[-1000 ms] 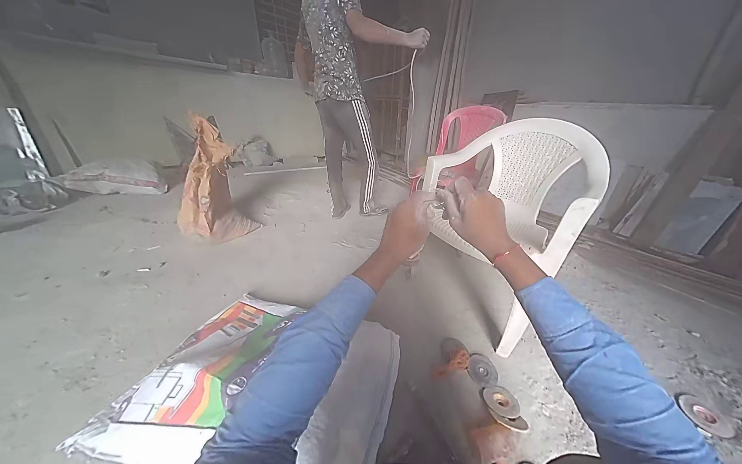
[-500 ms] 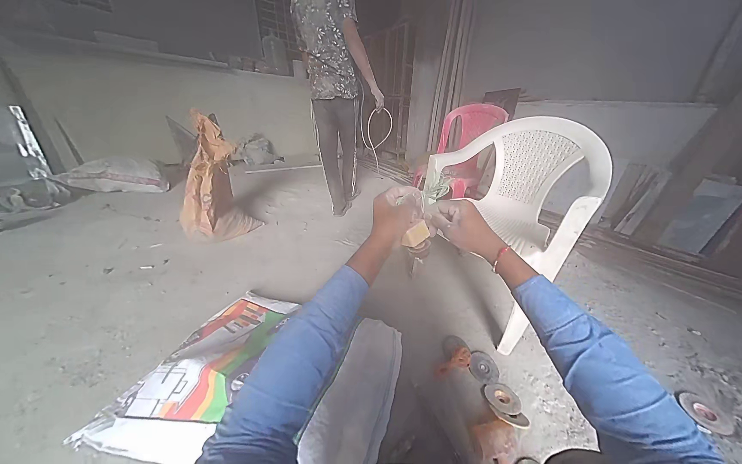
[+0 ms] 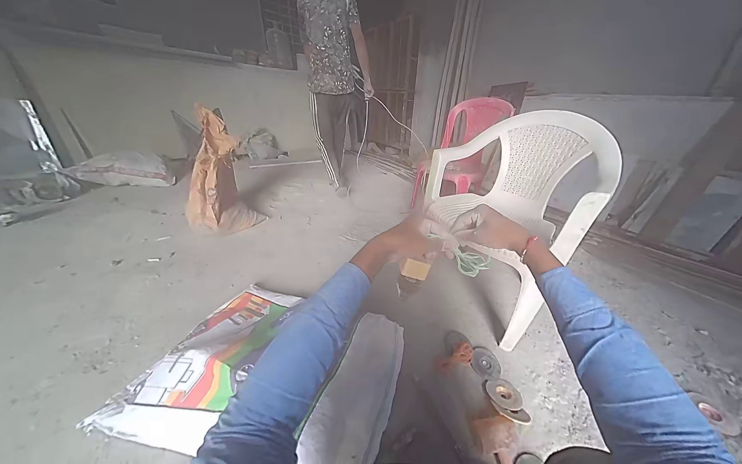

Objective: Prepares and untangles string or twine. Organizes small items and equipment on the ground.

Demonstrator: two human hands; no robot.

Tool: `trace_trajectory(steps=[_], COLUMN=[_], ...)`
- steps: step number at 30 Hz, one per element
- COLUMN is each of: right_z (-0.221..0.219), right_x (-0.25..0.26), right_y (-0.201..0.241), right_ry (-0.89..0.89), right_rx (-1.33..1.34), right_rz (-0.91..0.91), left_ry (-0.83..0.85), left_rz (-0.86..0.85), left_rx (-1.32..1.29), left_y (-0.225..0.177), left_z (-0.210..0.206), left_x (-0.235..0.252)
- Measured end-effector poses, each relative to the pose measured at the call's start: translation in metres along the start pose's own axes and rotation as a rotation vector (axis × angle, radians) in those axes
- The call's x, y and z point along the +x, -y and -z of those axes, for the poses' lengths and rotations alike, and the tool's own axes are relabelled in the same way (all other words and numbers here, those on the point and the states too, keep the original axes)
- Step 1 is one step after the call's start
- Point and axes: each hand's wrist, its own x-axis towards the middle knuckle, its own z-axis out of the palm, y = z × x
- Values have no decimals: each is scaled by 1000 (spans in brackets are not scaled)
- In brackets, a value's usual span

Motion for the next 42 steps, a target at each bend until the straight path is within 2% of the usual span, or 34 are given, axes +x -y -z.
trace_trajectory(steps=[4,7,8,12,14,17,21,24,27,36,38,42], right_z=[-7,-23,-27,-30,-32,-36,-38,-40,-37,-55,-56,-57], right_x=[6,10,11,14,16,20,21,23,18,20,23,25], right_y=[15,27,27,10,8,14,27,26,23,23,23,8], right_ry=[-124,-119,-125,-230,-273,-401,-553,-671,-781,-897,-855,-679], right_rx=[-420,-672,-675,-356,-281,-363,-661,-744,-701,-572,-540,-720], right_rz=[38,2,2,94,119,168,256,274,193,70,77,251], left_ry=[-192,-354,-382,-418,-453,-528,-449,-416,-341,-618,-715,-917], left_rz=[90,142,145,83,78,125,160,101,1,102,164,328], left_rx=[49,47,20,-130,-182,-290,-387,-362,-440,-770,-761,-766], left_y=[11,14,15,16,14,15,26,31,29,19,14,8], left_z=[-6,-8,-7,-2,-1,-1,-6,-8,-12,-40,-41,-33], left_x=[9,16,16,12,13,16,21,17,15,35,37,37])
